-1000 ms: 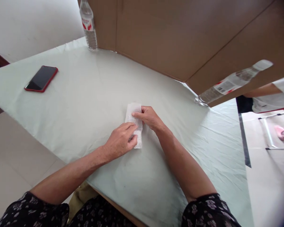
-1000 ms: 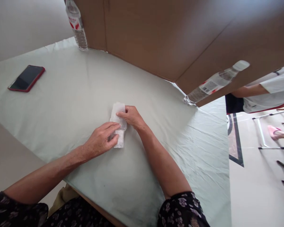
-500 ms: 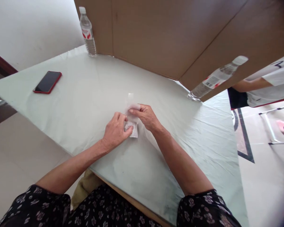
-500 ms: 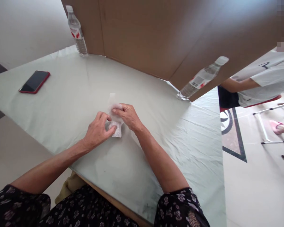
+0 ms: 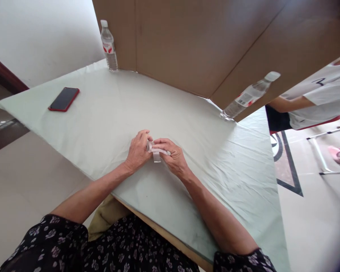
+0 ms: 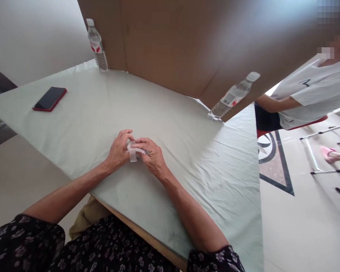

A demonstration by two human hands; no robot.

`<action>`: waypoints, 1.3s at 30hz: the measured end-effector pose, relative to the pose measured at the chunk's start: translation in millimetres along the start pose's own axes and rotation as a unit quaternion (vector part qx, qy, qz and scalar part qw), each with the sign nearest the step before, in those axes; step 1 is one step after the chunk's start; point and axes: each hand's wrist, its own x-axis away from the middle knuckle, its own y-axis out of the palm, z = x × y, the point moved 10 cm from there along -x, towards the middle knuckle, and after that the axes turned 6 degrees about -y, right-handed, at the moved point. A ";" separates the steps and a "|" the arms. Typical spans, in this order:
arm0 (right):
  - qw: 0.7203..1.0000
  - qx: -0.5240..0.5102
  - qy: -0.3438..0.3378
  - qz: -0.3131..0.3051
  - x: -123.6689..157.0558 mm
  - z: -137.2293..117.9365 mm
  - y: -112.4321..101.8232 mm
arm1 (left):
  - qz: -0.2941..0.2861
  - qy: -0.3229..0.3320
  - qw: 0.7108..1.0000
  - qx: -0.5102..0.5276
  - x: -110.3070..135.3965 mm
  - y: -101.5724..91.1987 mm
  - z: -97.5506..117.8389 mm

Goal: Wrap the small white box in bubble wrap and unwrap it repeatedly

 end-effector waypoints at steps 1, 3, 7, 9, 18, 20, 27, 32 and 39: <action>1.000 0.013 -0.005 0.000 2.0 1.2 0.4 | -0.004 0.004 1.000 0.006 -0.2 -1.7 -0.5; 0.999 0.028 -0.018 -0.006 5.6 2.0 2.6 | -0.024 0.027 0.999 0.026 1.3 -4.7 -0.4; 0.997 0.030 -0.067 -0.026 12.3 0.5 5.7 | -0.078 0.114 0.989 0.054 15.5 -12.0 2.7; 0.993 0.038 -0.107 -0.033 16.3 -1.6 5.8 | -0.086 0.144 0.985 0.035 24.2 -13.9 2.0; 0.975 0.110 -0.187 -0.053 28.4 -3.3 15.6 | -0.065 0.088 0.989 0.100 16.6 -4.5 -5.8; 0.985 0.082 -0.141 -0.051 20.6 -0.2 9.3 | -0.080 0.030 0.986 0.142 8.2 -5.8 -9.4; 0.993 -0.082 0.042 -0.079 -6.0 31.5 -2.1 | -0.217 -0.250 0.912 0.241 -0.6 16.2 -32.3; 0.978 -0.165 0.120 -0.045 -6.9 61.9 7.4 | -0.163 -0.179 0.958 0.154 -13.6 5.4 -29.0; 0.966 -0.201 0.162 -0.028 -6.2 68.9 8.2 | -0.127 -0.198 0.919 0.315 -6.2 7.4 -40.8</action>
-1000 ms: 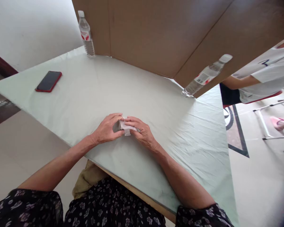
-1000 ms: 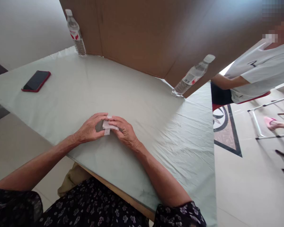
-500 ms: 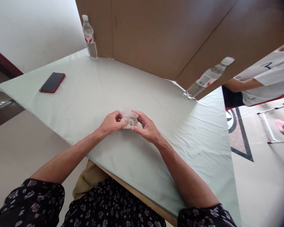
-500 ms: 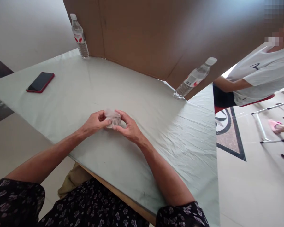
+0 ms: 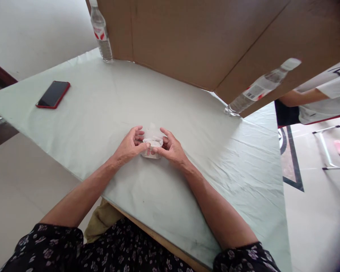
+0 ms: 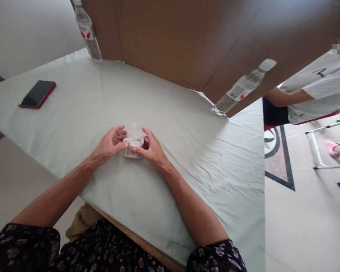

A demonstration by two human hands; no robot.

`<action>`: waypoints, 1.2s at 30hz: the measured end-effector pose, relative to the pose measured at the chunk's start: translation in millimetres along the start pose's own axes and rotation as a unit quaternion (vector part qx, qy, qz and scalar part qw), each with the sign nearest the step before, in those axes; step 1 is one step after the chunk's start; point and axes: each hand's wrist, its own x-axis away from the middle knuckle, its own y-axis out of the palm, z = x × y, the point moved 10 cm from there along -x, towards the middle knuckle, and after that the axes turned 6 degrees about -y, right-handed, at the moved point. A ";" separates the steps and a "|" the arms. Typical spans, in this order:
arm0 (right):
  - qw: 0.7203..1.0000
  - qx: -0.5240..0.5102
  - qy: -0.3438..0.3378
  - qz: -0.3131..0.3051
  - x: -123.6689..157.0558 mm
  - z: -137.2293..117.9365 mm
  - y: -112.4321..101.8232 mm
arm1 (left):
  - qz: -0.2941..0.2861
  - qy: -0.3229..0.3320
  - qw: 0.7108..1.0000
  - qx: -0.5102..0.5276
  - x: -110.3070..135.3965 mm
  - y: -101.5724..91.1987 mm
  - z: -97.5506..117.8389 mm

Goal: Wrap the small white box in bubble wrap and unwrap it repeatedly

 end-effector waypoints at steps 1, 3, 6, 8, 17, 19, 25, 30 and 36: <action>1.000 0.011 -0.005 0.001 -0.2 -1.4 -0.7 | 0.029 0.004 0.999 -0.016 1.2 -4.7 -1.8; 0.999 0.033 -0.016 -0.002 -0.5 -4.6 -1.1 | 0.054 0.011 0.997 -0.056 3.6 -7.4 -4.0; 0.998 0.059 -0.031 -0.009 -0.1 -9.1 -1.0 | 0.033 0.014 0.996 -0.084 5.1 -2.4 -5.2; 0.996 0.075 -0.043 -0.006 1.1 -12.4 -1.6 | 0.014 0.017 0.997 -0.078 5.4 0.9 -2.9; 0.988 0.130 -0.081 0.026 9.3 -21.1 -4.9 | -0.033 0.003 0.995 -0.095 8.0 6.7 7.2; 0.983 0.158 -0.089 0.026 12.5 -25.9 -4.7 | -0.050 -0.003 0.995 -0.091 7.9 7.8 6.9; 0.967 0.249 -0.046 0.018 17.4 -24.3 -8.7 | -0.091 -0.008 0.993 -0.076 10.0 10.8 11.8; 0.964 0.263 -0.040 0.000 15.6 -26.8 -6.5 | -0.103 -0.006 0.992 -0.070 13.9 12.5 16.8; 0.959 0.257 -0.092 -0.071 10.4 -38.9 7.9 | -0.122 -0.009 0.990 -0.075 12.7 14.2 13.2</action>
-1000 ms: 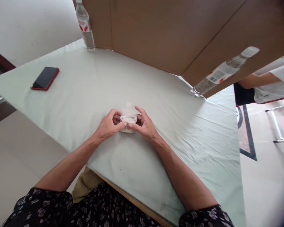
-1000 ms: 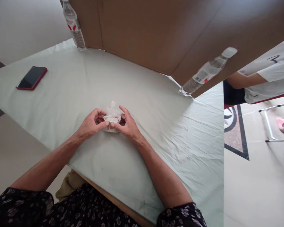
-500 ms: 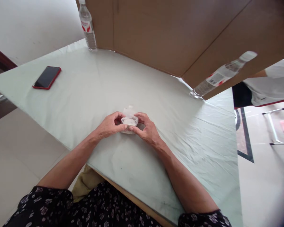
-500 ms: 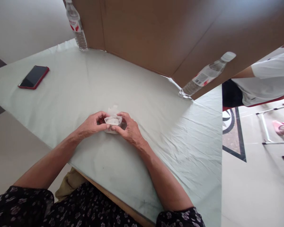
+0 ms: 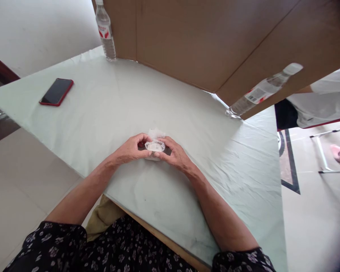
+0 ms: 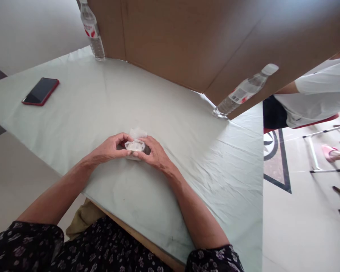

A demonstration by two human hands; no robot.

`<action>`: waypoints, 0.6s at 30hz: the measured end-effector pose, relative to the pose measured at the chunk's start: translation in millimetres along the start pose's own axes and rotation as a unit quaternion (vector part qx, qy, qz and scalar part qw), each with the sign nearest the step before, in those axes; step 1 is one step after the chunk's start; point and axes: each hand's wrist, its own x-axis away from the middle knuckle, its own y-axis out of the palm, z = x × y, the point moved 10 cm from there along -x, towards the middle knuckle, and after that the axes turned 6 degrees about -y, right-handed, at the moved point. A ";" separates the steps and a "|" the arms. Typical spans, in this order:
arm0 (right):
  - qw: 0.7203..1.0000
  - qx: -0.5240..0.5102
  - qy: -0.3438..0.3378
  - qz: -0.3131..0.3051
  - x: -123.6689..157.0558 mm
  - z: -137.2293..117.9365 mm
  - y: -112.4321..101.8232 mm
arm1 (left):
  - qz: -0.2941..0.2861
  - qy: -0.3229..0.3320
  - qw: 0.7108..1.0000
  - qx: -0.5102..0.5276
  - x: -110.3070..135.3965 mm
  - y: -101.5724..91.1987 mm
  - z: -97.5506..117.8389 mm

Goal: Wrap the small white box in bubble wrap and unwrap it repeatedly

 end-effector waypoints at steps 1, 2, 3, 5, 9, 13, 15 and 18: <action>1.000 -0.002 0.002 -0.007 -1.6 1.2 0.9 | -0.002 -0.001 1.000 0.000 -0.8 0.0 -1.4; 1.000 -0.008 0.009 -0.014 -3.1 3.5 1.8 | -0.003 -0.002 1.000 0.000 -1.5 -0.1 -2.8; 0.999 -0.018 0.017 -0.021 -4.6 5.9 2.9 | -0.003 -0.003 1.000 -0.001 -2.0 -0.3 -3.9; 0.998 -0.044 0.029 -0.032 -7.4 9.4 5.0 | -0.004 -0.001 1.000 -0.006 -2.5 -0.2 -4.6; 0.996 -0.069 0.041 -0.046 -9.6 11.7 7.9 | -0.024 0.005 1.000 -0.003 -2.8 4.1 -4.5; 0.997 -0.058 0.026 -0.037 -8.5 10.0 7.9 | -0.037 0.018 0.999 0.034 -5.8 6.6 -6.9; 0.999 -0.046 0.016 -0.023 -7.5 9.8 7.3 | -0.042 0.016 0.997 0.055 -8.5 7.5 -10.5; 0.998 -0.052 0.011 0.017 -5.5 12.1 4.3 | -0.046 0.009 0.996 0.080 -12.3 7.9 -15.9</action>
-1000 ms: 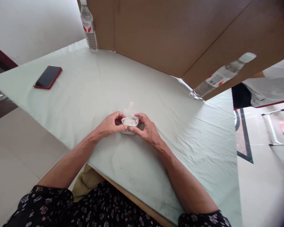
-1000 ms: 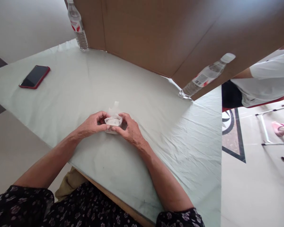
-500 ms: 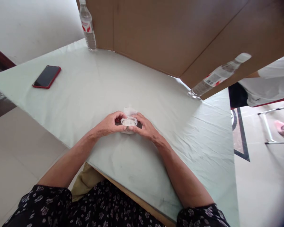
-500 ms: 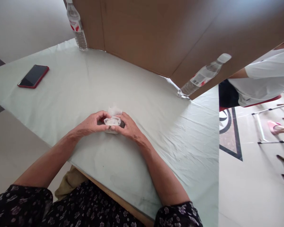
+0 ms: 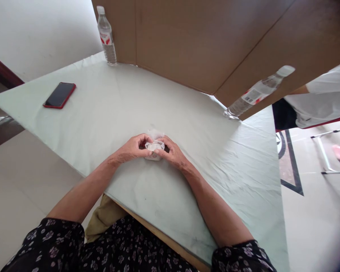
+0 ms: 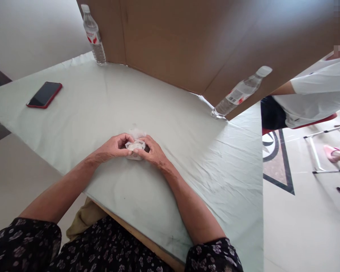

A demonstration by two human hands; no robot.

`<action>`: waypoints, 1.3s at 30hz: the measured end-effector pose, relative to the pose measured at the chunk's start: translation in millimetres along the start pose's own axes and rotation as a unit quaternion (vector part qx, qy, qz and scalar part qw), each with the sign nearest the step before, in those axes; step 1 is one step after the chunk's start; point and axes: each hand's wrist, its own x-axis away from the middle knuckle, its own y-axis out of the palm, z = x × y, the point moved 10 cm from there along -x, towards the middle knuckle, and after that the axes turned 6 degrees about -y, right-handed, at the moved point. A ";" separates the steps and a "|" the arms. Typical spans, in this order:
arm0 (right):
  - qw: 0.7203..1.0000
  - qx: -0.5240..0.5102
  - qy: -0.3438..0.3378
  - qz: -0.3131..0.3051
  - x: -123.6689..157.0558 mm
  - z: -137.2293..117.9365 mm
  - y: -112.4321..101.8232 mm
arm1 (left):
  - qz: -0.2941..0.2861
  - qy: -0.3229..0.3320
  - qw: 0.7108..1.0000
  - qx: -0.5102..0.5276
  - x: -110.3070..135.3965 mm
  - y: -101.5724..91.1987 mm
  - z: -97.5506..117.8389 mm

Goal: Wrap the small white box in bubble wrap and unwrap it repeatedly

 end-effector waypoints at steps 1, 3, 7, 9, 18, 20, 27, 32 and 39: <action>1.000 -0.013 0.001 0.011 0.6 1.5 -0.7 | 0.002 0.000 1.000 0.007 -1.0 -0.6 -1.0; 0.999 -0.043 0.008 0.026 1.6 5.7 -0.7 | 0.005 -0.001 1.000 0.017 -2.3 -1.5 -2.3; 0.997 -0.052 0.006 0.053 3.5 10.9 -3.0 | 0.007 -0.001 1.000 0.026 -2.2 -1.1 -0.2; 0.996 -0.048 -0.003 0.074 5.1 9.9 -6.9 | 0.009 0.002 1.000 0.025 -0.8 -1.2 2.9; 1.000 -0.019 -0.002 0.025 1.5 -0.3 -4.7 | -0.002 -0.006 0.999 0.044 0.3 1.4 2.7; 0.999 -0.037 -0.004 0.012 -0.8 -1.3 -3.5 | -0.008 -0.004 0.999 0.053 -1.1 2.2 1.5; 0.997 -0.071 0.036 -0.001 0.9 8.1 4.4 | -0.011 -0.015 0.999 0.041 -2.8 1.6 -2.3; 0.993 -0.102 0.018 0.054 3.8 14.9 3.4 | -0.017 -0.008 0.997 0.072 -3.9 3.7 -2.1; 0.985 -0.146 0.012 0.094 0.4 25.5 2.6 | -0.025 0.026 0.992 0.118 -5.1 4.8 -1.4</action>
